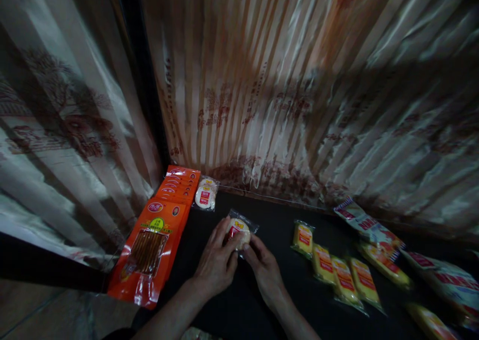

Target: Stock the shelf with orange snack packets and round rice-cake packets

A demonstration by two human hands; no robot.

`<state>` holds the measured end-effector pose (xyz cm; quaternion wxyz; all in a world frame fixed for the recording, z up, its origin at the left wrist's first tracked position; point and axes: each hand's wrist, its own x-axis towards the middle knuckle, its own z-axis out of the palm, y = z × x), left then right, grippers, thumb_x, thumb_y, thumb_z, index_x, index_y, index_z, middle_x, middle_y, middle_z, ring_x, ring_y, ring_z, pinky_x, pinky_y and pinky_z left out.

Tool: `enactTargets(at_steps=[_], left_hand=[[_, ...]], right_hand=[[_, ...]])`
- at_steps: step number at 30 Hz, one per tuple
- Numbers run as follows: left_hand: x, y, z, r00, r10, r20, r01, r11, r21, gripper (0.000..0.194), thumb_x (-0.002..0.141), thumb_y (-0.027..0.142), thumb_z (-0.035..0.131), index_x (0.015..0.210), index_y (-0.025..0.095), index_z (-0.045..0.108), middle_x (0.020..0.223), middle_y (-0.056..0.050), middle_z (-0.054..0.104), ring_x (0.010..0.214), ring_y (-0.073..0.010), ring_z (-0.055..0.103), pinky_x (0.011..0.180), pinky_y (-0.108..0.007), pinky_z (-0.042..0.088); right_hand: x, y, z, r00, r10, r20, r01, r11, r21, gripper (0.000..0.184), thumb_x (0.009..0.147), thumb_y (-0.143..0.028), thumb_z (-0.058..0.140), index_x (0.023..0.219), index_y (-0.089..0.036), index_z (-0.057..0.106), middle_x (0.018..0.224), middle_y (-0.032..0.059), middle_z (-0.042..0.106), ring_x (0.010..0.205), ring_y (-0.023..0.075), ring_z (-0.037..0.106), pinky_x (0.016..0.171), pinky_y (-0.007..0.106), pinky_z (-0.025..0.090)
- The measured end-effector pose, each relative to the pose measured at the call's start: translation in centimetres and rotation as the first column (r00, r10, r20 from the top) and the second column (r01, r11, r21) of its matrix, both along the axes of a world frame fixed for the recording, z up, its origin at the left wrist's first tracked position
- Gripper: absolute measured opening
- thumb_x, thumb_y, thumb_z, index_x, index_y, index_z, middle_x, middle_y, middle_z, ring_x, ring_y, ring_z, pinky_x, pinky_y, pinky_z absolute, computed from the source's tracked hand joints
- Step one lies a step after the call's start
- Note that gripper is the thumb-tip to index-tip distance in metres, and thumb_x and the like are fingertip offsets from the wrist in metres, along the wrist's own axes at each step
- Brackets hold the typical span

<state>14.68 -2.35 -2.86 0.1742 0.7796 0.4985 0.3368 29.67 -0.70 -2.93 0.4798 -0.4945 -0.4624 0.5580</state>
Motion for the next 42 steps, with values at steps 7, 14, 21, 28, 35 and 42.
enactTargets(at_steps=[7,14,21,28,35,42], left_hand=[[-1.6,1.4,-0.3,0.97,0.244,-0.017,-0.242,0.967,0.08,0.053,0.082,0.008,0.042,0.133,0.024,0.042,0.15,-0.011,0.024,0.137,-0.0272,0.025,0.107,-0.049,0.035],[-2.3,1.9,-0.4,0.93,0.368,-0.021,-0.368,0.93,0.022,0.064,0.077,0.004,0.045,0.137,0.026,0.037,0.153,-0.007,0.018,0.138,-0.029,0.021,0.109,-0.049,0.032],[-2.4,2.4,-0.8,0.913,0.409,-0.018,-0.409,0.913,-0.004,0.068,0.076,0.004,0.044,0.14,0.023,0.032,0.155,-0.006,0.011,0.14,-0.0292,0.01,0.11,-0.05,0.028],[-3.0,2.8,-1.1,0.899,0.437,0.001,-0.437,0.898,-0.052,0.066,0.077,0.006,0.045,0.14,0.022,0.032,0.154,-0.008,0.014,0.14,-0.0271,0.011,0.111,-0.048,0.027],[-3.3,3.3,-1.6,0.893,0.447,-0.044,-0.449,0.891,-0.062,0.064,0.077,0.008,0.046,0.139,0.016,0.034,0.151,-0.015,0.023,0.138,-0.0294,0.019,0.109,-0.049,0.03],[-3.5,3.6,-1.9,0.887,0.461,-0.036,-0.462,0.887,-0.015,0.063,0.076,0.007,0.046,0.137,0.017,0.036,0.15,-0.013,0.027,0.137,-0.0293,0.023,0.108,-0.05,0.032]], right_hand=[[-4.1,3.1,0.1,0.999,0.043,-0.002,-0.042,0.995,0.086,0.042,0.071,-0.045,0.068,0.105,-0.021,0.066,0.109,0.0058,0.069,0.103,0.0259,0.061,0.096,0.04,0.043],[-6.7,4.7,-0.3,0.998,0.027,-0.061,-0.024,0.999,0.045,0.041,0.068,-0.041,0.069,0.103,-0.019,0.066,0.105,0.0063,0.07,0.098,0.0261,0.063,0.094,0.042,0.045],[-8.0,6.5,-1.4,1.0,-0.029,0.001,0.029,0.995,0.1,0.041,0.069,-0.039,0.066,0.104,-0.019,0.066,0.109,0.0078,0.069,0.102,0.0261,0.063,0.094,0.042,0.046],[-8.5,8.5,-2.4,0.99,0.0,0.139,-0.025,0.983,0.182,0.034,0.071,-0.037,0.063,0.101,-0.02,0.068,0.103,0.0068,0.071,0.097,0.0257,0.064,0.088,0.041,0.05],[-8.4,10.2,-3.1,0.962,-0.032,0.272,-0.039,0.967,0.253,0.034,0.072,-0.038,0.062,0.101,-0.022,0.069,0.09,0.0046,0.071,0.08,0.022,0.065,0.075,0.036,0.053],[-8.6,9.5,-2.0,0.879,-0.151,0.452,-0.009,0.943,0.334,0.039,0.073,-0.034,0.061,0.109,-0.02,0.064,0.089,0.0048,0.062,0.075,0.0184,0.061,0.073,0.034,0.052]])
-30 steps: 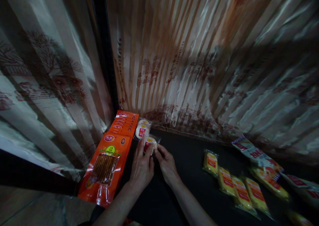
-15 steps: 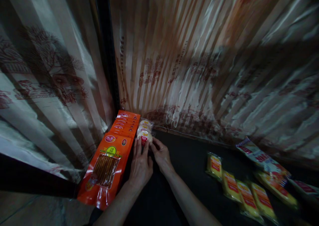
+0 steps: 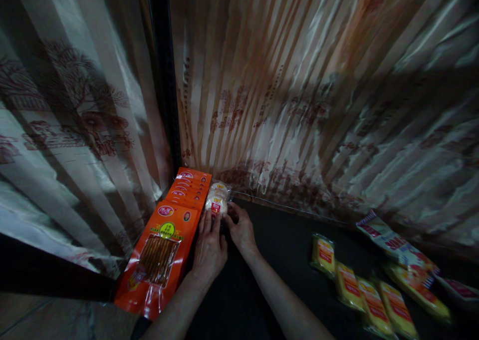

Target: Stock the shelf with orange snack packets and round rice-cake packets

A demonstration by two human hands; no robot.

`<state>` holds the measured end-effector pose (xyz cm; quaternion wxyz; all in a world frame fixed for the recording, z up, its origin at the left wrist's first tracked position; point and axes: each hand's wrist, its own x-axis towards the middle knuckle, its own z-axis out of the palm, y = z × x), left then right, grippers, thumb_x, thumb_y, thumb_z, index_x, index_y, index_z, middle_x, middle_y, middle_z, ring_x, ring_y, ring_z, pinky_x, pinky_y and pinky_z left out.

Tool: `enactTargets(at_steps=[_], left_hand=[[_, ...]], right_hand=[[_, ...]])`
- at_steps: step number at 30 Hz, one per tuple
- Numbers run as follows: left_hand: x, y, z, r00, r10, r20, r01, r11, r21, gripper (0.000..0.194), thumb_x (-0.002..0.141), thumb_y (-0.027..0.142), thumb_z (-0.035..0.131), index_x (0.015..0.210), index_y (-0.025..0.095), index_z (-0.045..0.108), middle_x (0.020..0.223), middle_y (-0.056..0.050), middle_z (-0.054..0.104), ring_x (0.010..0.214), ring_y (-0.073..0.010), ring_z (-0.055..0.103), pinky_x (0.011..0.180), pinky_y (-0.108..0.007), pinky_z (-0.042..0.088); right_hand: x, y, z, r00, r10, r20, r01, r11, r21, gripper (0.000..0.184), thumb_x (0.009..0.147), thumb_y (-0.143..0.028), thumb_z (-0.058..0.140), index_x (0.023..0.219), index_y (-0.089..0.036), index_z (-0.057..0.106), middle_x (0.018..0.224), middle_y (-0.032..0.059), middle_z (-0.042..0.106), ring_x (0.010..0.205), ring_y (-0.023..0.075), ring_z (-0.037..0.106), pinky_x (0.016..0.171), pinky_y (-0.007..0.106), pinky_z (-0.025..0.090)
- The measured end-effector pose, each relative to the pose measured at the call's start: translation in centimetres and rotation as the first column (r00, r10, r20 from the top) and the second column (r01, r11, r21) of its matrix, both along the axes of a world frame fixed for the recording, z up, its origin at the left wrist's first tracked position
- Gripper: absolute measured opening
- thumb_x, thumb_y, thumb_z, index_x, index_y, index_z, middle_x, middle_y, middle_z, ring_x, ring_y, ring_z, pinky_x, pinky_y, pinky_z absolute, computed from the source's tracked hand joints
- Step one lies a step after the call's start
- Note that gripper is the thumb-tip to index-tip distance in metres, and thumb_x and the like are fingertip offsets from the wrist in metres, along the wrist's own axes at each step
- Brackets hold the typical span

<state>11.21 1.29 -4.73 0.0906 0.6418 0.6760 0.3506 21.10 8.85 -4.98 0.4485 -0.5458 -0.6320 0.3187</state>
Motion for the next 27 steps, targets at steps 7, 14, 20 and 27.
enactTargets(at_steps=[7,14,20,27], left_hand=[[-0.07,0.04,0.23,1.0,0.001,-0.005,-0.001,1.0,-0.016,0.059,0.077,0.008,0.045,0.135,0.014,0.04,0.147,-0.015,0.031,0.136,-0.0302,0.026,0.108,-0.05,0.033],[0.01,0.15,0.1,1.0,0.005,-0.005,-0.005,1.0,-0.015,0.057,0.077,0.008,0.044,0.134,0.012,0.041,0.147,-0.015,0.032,0.136,-0.0298,0.027,0.107,-0.051,0.032],[-0.03,0.19,0.19,1.0,-0.006,0.009,0.006,1.0,-0.022,0.057,0.076,0.007,0.044,0.134,0.01,0.041,0.147,-0.017,0.031,0.137,-0.0288,0.024,0.108,-0.048,0.032],[-0.07,0.18,0.23,1.0,0.0,0.015,0.0,1.0,-0.025,0.057,0.076,0.008,0.045,0.133,0.011,0.041,0.148,-0.015,0.03,0.137,-0.0286,0.025,0.108,-0.049,0.032]], right_hand=[[-0.1,-0.09,0.38,0.995,-0.021,0.094,0.02,1.0,0.014,0.043,0.074,-0.033,0.059,0.115,-0.021,0.06,0.096,0.0055,0.061,0.076,0.0182,0.061,0.075,0.035,0.051],[-0.1,-0.08,0.56,0.996,0.031,0.088,-0.026,0.998,-0.055,0.044,0.075,-0.033,0.056,0.116,-0.018,0.058,0.092,0.0051,0.065,0.077,0.0187,0.063,0.075,0.034,0.05],[-0.05,-0.12,0.85,0.993,0.024,0.12,-0.018,0.998,-0.057,0.04,0.075,-0.033,0.056,0.112,-0.019,0.062,0.088,0.0044,0.065,0.073,0.0183,0.063,0.072,0.033,0.05],[0.08,0.0,0.85,0.992,0.031,0.121,-0.022,0.997,-0.08,0.037,0.075,-0.033,0.057,0.11,-0.02,0.062,0.088,0.0038,0.067,0.075,0.0191,0.064,0.073,0.034,0.05]])
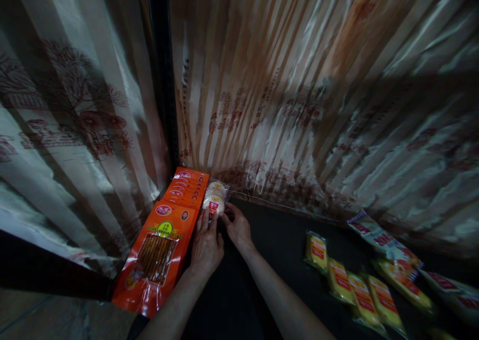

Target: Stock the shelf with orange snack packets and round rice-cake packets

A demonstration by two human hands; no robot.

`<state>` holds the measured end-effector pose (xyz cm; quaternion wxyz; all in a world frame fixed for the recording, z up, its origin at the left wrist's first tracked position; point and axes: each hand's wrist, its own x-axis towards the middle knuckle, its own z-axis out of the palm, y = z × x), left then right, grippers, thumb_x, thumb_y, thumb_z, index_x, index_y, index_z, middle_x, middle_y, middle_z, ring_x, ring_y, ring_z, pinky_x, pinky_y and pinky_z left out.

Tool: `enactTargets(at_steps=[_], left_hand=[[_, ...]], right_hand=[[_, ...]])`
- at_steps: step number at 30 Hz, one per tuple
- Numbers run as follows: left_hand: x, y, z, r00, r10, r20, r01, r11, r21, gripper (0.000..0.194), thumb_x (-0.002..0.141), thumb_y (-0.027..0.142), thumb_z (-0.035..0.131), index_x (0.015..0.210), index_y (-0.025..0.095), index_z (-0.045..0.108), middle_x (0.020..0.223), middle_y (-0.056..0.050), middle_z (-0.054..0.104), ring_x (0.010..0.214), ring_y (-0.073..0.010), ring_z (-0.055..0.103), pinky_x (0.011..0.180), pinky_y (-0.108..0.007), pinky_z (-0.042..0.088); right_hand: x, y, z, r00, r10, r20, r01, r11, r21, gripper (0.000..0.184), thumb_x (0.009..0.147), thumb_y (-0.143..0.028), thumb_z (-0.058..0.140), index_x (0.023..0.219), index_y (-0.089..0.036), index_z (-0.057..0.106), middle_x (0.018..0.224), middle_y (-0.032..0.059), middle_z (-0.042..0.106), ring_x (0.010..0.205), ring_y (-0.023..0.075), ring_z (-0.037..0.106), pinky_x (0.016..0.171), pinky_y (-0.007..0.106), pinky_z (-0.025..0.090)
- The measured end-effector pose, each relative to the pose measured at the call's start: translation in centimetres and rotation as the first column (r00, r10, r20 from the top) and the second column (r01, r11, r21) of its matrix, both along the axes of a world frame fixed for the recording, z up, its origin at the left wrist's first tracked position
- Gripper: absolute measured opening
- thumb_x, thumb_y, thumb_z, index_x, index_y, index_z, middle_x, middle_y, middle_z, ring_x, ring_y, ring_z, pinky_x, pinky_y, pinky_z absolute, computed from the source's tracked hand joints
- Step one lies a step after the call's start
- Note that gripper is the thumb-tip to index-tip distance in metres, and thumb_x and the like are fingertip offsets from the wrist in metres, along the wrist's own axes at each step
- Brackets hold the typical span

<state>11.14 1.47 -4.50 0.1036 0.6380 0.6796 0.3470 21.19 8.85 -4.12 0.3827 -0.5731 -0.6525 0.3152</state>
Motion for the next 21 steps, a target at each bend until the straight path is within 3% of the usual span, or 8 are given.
enactTargets(at_steps=[8,15,21], left_hand=[[-0.1,-0.1,0.2,0.998,-0.007,-0.056,0.008,1.0,0.016,0.054,0.078,0.009,0.044,0.131,0.008,0.043,0.146,-0.018,0.032,0.136,-0.0304,0.026,0.108,-0.048,0.033],[0.3,-0.4,0.1,0.992,-0.013,-0.124,0.019,0.999,0.041,0.05,0.08,0.012,0.044,0.13,0.005,0.044,0.146,-0.021,0.03,0.136,-0.0339,0.024,0.108,-0.049,0.031],[0.6,-0.9,-0.1,0.992,-0.021,-0.123,0.035,0.993,0.11,0.049,0.08,0.013,0.045,0.129,0.012,0.046,0.146,-0.014,0.033,0.139,-0.0311,0.019,0.108,-0.051,0.032]], right_hand=[[0.4,-0.4,-0.7,0.994,0.005,-0.112,-0.003,1.0,0.021,0.041,0.073,-0.03,0.06,0.112,-0.018,0.059,0.098,0.0062,0.064,0.082,0.0186,0.064,0.077,0.034,0.053],[1.8,-2.6,-0.8,0.992,0.079,-0.095,-0.076,0.997,0.028,0.039,0.074,-0.016,0.057,0.113,-0.022,0.058,0.108,0.007,0.059,0.089,0.0165,0.064,0.08,0.032,0.054],[4.2,-5.0,-0.4,0.991,0.116,-0.06,-0.113,0.993,0.042,0.034,0.075,-0.012,0.055,0.107,-0.023,0.061,0.101,0.0043,0.058,0.089,0.0156,0.064,0.08,0.033,0.054]])
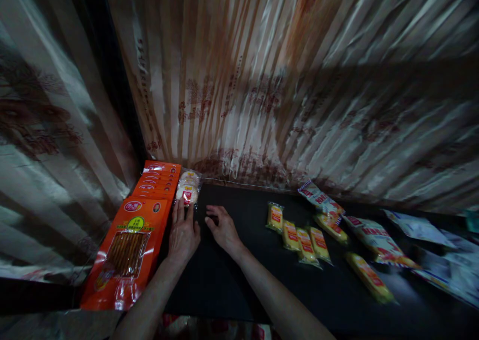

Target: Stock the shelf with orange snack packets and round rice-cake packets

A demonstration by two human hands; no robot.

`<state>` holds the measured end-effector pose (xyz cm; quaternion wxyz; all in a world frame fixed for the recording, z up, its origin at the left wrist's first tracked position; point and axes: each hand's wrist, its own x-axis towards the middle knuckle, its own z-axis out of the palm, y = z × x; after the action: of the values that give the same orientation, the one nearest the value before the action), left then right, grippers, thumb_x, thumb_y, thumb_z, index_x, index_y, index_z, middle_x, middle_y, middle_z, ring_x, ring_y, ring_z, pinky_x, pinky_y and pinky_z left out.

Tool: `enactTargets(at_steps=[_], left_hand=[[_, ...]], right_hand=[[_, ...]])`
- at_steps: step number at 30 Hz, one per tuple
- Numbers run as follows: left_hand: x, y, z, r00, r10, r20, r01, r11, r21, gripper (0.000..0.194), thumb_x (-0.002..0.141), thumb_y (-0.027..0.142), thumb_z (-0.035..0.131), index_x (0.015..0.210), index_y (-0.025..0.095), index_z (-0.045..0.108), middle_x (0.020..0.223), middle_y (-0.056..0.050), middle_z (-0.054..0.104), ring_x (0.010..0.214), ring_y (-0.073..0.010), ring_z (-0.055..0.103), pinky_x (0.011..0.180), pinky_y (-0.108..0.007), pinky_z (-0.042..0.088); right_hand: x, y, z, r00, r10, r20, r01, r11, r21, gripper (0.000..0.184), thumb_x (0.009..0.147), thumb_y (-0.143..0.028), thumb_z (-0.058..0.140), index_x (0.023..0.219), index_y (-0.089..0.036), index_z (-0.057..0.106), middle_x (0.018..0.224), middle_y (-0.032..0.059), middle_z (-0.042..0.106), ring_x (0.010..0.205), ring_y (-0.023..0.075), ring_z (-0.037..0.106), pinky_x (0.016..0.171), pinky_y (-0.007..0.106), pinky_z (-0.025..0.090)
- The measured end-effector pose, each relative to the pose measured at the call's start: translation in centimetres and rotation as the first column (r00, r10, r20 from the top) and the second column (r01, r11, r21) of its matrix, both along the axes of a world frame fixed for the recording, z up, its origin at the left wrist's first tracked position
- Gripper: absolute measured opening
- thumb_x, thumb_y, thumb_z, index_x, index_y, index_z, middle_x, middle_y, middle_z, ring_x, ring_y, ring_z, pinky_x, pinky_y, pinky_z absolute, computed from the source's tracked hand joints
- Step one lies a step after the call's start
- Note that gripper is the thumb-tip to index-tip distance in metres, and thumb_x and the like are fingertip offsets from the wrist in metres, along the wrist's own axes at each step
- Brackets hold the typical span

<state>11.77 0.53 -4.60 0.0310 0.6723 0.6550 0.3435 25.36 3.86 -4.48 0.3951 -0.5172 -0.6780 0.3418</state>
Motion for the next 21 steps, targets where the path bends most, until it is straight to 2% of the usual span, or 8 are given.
enactTargets(at_steps=[4,8,11,14,17,21], left_hand=[[0.3,-0.3,-0.2,1.0,-0.018,-0.004,0.018,1.0,0.001,0.047,0.08,0.015,0.045,0.127,0.012,0.048,0.146,-0.013,0.033,0.139,-0.0307,0.016,0.109,-0.05,0.031],[0.6,-0.5,-0.3,0.998,-0.05,-0.029,0.05,0.999,-0.015,0.046,0.082,0.018,0.043,0.126,0.007,0.048,0.148,-0.018,0.027,0.139,-0.0324,0.014,0.108,-0.051,0.031],[0.8,-0.9,-0.2,0.996,-0.063,-0.058,0.063,0.998,-0.012,0.045,0.083,0.019,0.042,0.125,0.003,0.049,0.148,-0.023,0.024,0.139,-0.0344,0.014,0.108,-0.051,0.03],[1.3,-1.6,-0.3,0.992,-0.095,-0.079,0.096,0.995,0.005,0.044,0.084,0.02,0.042,0.124,0.004,0.05,0.148,-0.022,0.024,0.139,-0.0339,0.015,0.108,-0.051,0.03],[2.2,-2.8,-0.6,0.982,-0.158,-0.104,0.158,0.987,-0.005,0.043,0.085,0.023,0.042,0.124,0.007,0.051,0.147,-0.019,0.03,0.138,-0.0315,0.019,0.107,-0.049,0.033],[3.1,-4.5,-1.0,0.947,-0.275,-0.168,0.267,0.961,-0.071,0.041,0.088,0.025,0.038,0.123,0.009,0.054,0.139,-0.018,0.044,0.135,-0.028,0.03,0.105,-0.046,0.037]], right_hand=[[1.8,-1.7,0.5,1.0,0.021,0.009,-0.021,1.0,-0.006,0.03,0.076,-0.013,0.054,0.103,-0.022,0.064,0.103,0.0052,0.059,0.092,0.0164,0.063,0.083,0.034,0.053],[3.2,-3.7,1.1,0.998,0.044,0.051,-0.043,0.999,-0.008,0.03,0.077,-0.014,0.053,0.103,-0.02,0.065,0.11,0.0077,0.058,0.101,0.018,0.06,0.087,0.034,0.052],[3.9,-5.7,1.5,0.988,0.079,0.132,-0.079,0.997,-0.003,0.031,0.078,-0.014,0.052,0.106,-0.017,0.065,0.122,0.0117,0.054,0.113,0.0208,0.055,0.095,0.037,0.048],[4.4,-8.3,2.0,0.96,0.133,0.247,-0.139,0.99,0.009,0.032,0.081,-0.018,0.051,0.111,-0.015,0.064,0.134,0.0145,0.048,0.123,0.0238,0.047,0.102,0.041,0.041],[4.7,-11.0,2.8,0.907,0.209,0.365,-0.228,0.974,0.009,0.037,0.082,-0.025,0.055,0.118,-0.017,0.06,0.138,0.0126,0.047,0.13,0.0273,0.038,0.106,0.045,0.036],[5.4,-13.6,3.6,0.837,0.296,0.461,-0.312,0.949,-0.043,0.045,0.084,-0.029,0.055,0.127,-0.016,0.052,0.141,0.0128,0.044,0.135,0.0268,0.029,0.111,0.043,0.028]])
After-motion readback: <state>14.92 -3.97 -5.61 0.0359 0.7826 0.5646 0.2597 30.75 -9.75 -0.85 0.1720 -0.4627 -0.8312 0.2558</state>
